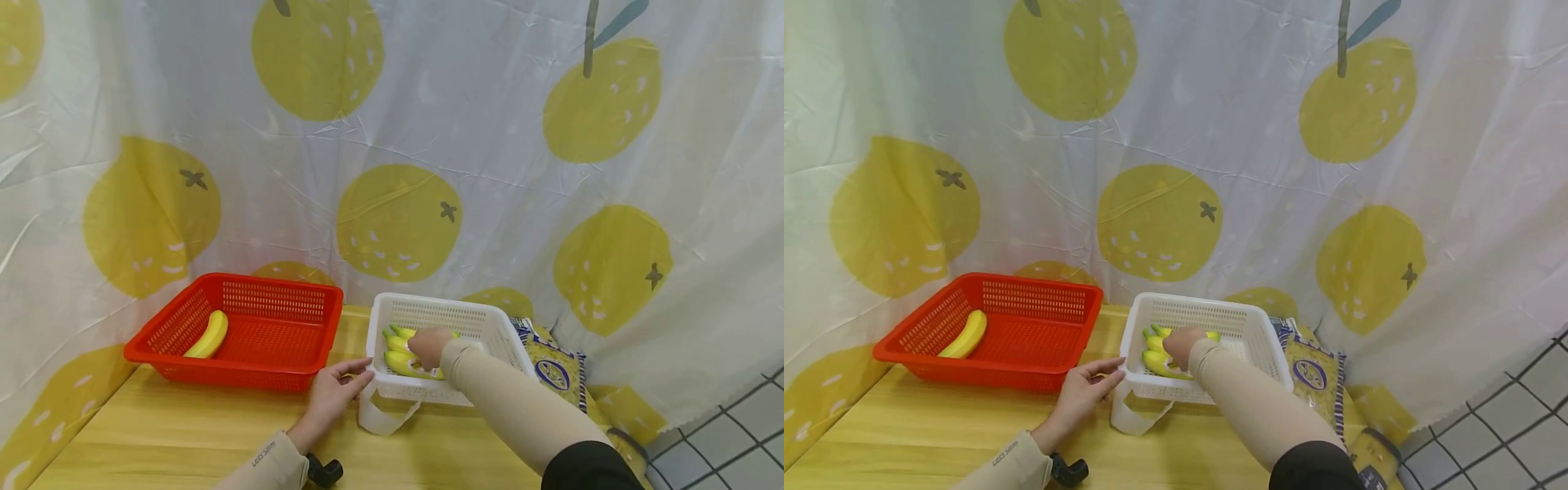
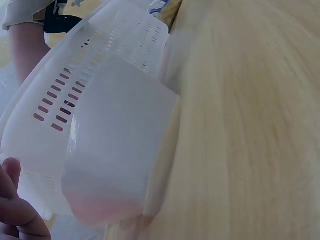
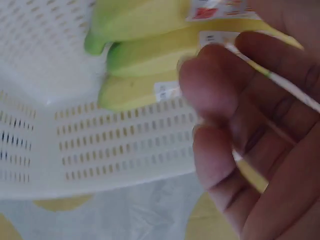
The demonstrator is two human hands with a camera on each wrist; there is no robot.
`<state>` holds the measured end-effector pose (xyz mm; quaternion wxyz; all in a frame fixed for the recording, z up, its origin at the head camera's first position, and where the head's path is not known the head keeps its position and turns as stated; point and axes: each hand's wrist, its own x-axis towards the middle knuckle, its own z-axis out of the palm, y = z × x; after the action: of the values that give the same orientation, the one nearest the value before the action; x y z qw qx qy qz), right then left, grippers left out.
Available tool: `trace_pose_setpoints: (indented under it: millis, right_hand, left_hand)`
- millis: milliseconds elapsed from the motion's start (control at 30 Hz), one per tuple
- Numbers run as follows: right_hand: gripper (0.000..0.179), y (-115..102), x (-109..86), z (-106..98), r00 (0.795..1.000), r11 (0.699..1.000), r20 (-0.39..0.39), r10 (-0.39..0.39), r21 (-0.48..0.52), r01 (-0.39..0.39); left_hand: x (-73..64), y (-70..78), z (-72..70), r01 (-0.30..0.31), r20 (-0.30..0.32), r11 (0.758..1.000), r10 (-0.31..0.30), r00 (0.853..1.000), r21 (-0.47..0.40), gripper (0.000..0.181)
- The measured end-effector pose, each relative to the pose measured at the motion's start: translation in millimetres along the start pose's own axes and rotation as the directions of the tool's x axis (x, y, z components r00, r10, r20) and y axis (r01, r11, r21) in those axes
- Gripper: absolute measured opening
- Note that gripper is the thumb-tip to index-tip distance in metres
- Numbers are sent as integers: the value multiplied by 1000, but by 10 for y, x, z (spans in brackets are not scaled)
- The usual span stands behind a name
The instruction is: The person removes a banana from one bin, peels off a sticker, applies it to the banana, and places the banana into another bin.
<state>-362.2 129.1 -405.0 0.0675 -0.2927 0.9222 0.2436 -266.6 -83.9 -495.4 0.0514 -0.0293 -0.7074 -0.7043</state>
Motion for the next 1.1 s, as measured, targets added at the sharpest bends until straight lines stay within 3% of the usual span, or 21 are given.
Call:
trace_pose_setpoints:
  millis: [167,233,300,433,567,633,667,733,800,867,1000,1100]
  right_hand:
    - [19,87,-37,-139,994,983,-99,-40,175,57]
    - [20,100,-50,-204,980,954,-187,-61,279,113]
    - [21,88,-79,-273,963,900,-264,-57,404,164]
    - [18,-18,-179,-371,916,784,-401,7,571,244]
    - [11,-229,-260,-387,843,696,-525,117,649,308]
    - [9,-371,-270,-385,805,649,-569,166,678,345]
    - [9,-449,-270,-387,786,631,-591,181,683,368]
    - [9,-614,-265,-399,754,604,-625,204,686,405]
    - [9,-778,-246,-406,718,607,-659,223,670,427]
    - [9,-934,-229,-418,677,635,-697,235,638,436]
    - [13,-1208,-168,-400,601,723,-766,230,548,421]
    - [19,-1372,-115,-339,574,789,-793,206,481,381]
  left_hand:
    - [-12,16,-8,-25,14,999,25,1000,-22,32]
    - [-19,35,-11,-55,17,998,56,998,-21,31]
    - [-30,71,-19,-91,29,996,92,995,-16,28]
    - [-53,224,-64,-217,74,976,216,974,8,21]
    - [-61,494,-248,-401,123,913,390,912,75,17]
    - [-42,663,-414,-449,110,884,437,893,130,16]
    - [-27,751,-515,-449,98,879,439,893,160,16]
    - [29,914,-737,-408,51,884,407,912,229,18]
    - [108,1063,-976,-335,11,894,348,938,299,24]
    - [200,1186,-1211,-259,-8,892,282,959,372,32]
    - [398,1328,-1646,-156,9,834,179,984,530,47]
    - [568,1339,-1930,-94,40,770,89,995,631,57]
